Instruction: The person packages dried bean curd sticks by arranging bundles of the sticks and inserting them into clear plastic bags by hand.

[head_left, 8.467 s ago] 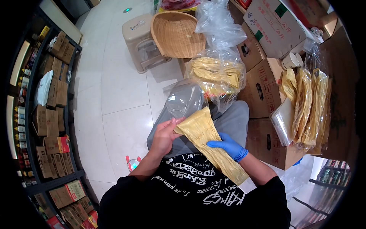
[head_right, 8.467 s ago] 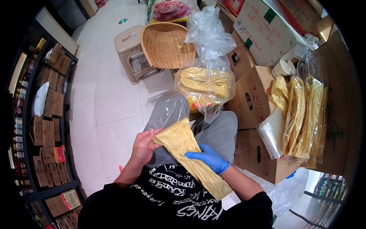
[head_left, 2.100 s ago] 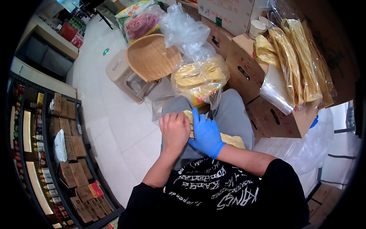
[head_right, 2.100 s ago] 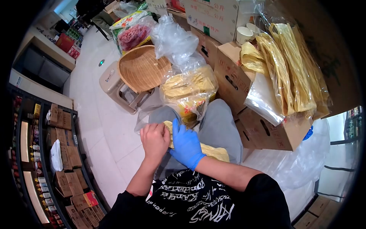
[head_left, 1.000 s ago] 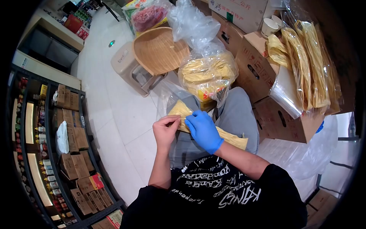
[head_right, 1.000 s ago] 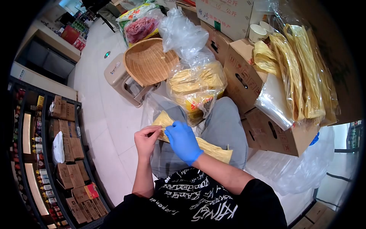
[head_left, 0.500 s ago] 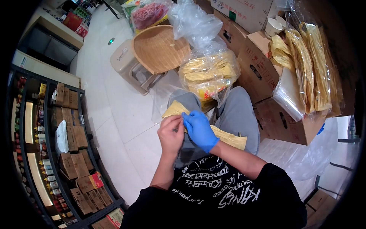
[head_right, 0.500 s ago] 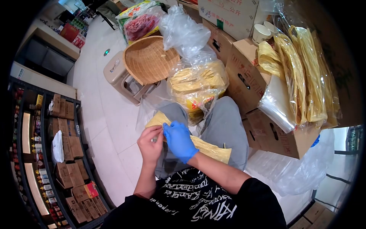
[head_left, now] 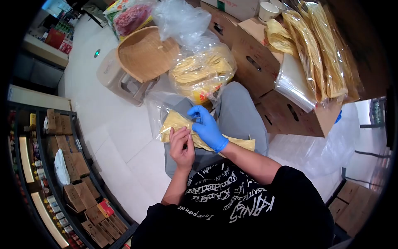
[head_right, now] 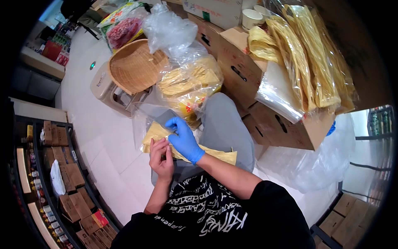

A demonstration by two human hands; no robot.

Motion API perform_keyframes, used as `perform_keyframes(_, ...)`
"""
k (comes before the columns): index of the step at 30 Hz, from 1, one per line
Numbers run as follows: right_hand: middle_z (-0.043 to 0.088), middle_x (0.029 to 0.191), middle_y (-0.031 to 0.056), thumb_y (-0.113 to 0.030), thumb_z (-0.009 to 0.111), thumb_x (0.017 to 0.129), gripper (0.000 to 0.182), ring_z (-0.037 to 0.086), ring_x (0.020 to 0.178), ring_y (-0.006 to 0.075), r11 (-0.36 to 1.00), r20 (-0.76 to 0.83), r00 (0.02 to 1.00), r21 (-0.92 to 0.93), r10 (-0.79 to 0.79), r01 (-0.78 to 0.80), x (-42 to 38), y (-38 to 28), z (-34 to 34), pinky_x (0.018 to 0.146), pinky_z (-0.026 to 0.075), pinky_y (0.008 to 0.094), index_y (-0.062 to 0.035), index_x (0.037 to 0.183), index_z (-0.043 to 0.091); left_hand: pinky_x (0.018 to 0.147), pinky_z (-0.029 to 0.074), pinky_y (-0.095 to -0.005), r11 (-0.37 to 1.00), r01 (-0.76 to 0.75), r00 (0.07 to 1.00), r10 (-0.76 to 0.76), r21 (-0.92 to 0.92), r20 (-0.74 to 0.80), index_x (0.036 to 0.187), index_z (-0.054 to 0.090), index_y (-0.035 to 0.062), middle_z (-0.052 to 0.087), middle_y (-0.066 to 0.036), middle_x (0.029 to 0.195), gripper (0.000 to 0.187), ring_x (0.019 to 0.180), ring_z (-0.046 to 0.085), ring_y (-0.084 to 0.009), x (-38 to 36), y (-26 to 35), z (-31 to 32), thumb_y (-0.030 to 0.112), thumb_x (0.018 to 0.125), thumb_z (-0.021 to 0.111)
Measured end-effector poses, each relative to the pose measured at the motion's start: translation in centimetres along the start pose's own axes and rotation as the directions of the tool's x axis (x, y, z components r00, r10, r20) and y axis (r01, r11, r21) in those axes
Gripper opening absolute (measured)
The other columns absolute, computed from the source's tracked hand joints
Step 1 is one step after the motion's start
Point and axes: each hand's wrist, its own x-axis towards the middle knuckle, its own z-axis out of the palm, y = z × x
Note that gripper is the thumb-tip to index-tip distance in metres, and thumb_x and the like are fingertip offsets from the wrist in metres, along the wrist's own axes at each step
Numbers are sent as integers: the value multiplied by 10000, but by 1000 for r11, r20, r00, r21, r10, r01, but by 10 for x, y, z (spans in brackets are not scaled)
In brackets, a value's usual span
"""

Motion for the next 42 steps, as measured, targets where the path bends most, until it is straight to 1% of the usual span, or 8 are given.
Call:
perform_keyframes(5,539,996,132,-129,599,834,281,543,959,201,890,-102,995,-452,19,-63,-43,-65,-52,846,439,315,-5,1080,543,1039,354,-518,994,-83,995,79,77,54,795,616,-5,664,-103,906,90,942,646,-281,-11,3,7,-90,772,632)
perform_keyframes(9,570,1056,163,-213,670,837,400,562,982,211,443,-275,953,-875,-127,-193,-101,-87,-123,851,451,332,32,1124,539,1040,355,-520,994,-70,997,66,89,45,802,618,-5,660,-101,913,94,944,643,-280,-9,5,4,-93,771,628)
perform_keyframes(11,591,1098,165,-270,699,842,519,566,1022,203,565,-362,699,-415,617,-713,-126,-75,-133,888,449,324,66,1187,506,1038,358,-523,995,-56,997,52,81,50,808,619,-7,661,-104,914,94,945,644,-280,-10,8,3,-94,773,626)
perform_keyframes(13,632,1049,152,-393,727,810,625,599,973,187,839,-338,802,-61,492,-540,-156,-24,-119,845,474,307,79,1163,522,1032,363,-527,996,-76,995,72,56,67,809,619,-12,662,-108,915,93,950,643,-281,-9,9,4,-97,773,625)
perform_keyframes(16,628,1093,148,-301,714,839,564,612,972,183,859,-355,791,73,498,-508,-152,-22,-113,856,483,281,67,1215,509,1024,370,-532,996,-79,996,77,50,48,803,613,-15,665,-112,909,97,943,648,-284,-5,12,4,-105,768,627)
perform_keyframes(22,597,1153,150,-193,662,873,480,643,980,267,601,-89,676,553,731,-577,-126,-66,-104,695,606,369,23,1260,475,1007,388,-538,979,-205,979,205,-11,6,809,628,-17,670,-116,890,107,915,661,-286,16,14,1,-113,762,627)
perform_keyframes(37,453,1375,156,-139,645,847,643,491,1236,319,593,-42,932,782,360,-193,-131,-75,-86,968,472,493,-54,1397,325,1066,327,-504,890,-455,887,449,-31,-105,822,638,-11,679,-105,881,96,976,636,-293,89,78,-4,-88,765,641)
perform_keyframes(42,465,1348,153,-142,710,771,726,506,1206,326,575,-137,984,817,117,45,-103,-106,-78,921,502,483,-65,1387,334,1096,251,-458,766,-616,725,642,183,-248,912,622,6,546,-191,1236,218,1263,401,-339,142,128,-15,195,822,685)
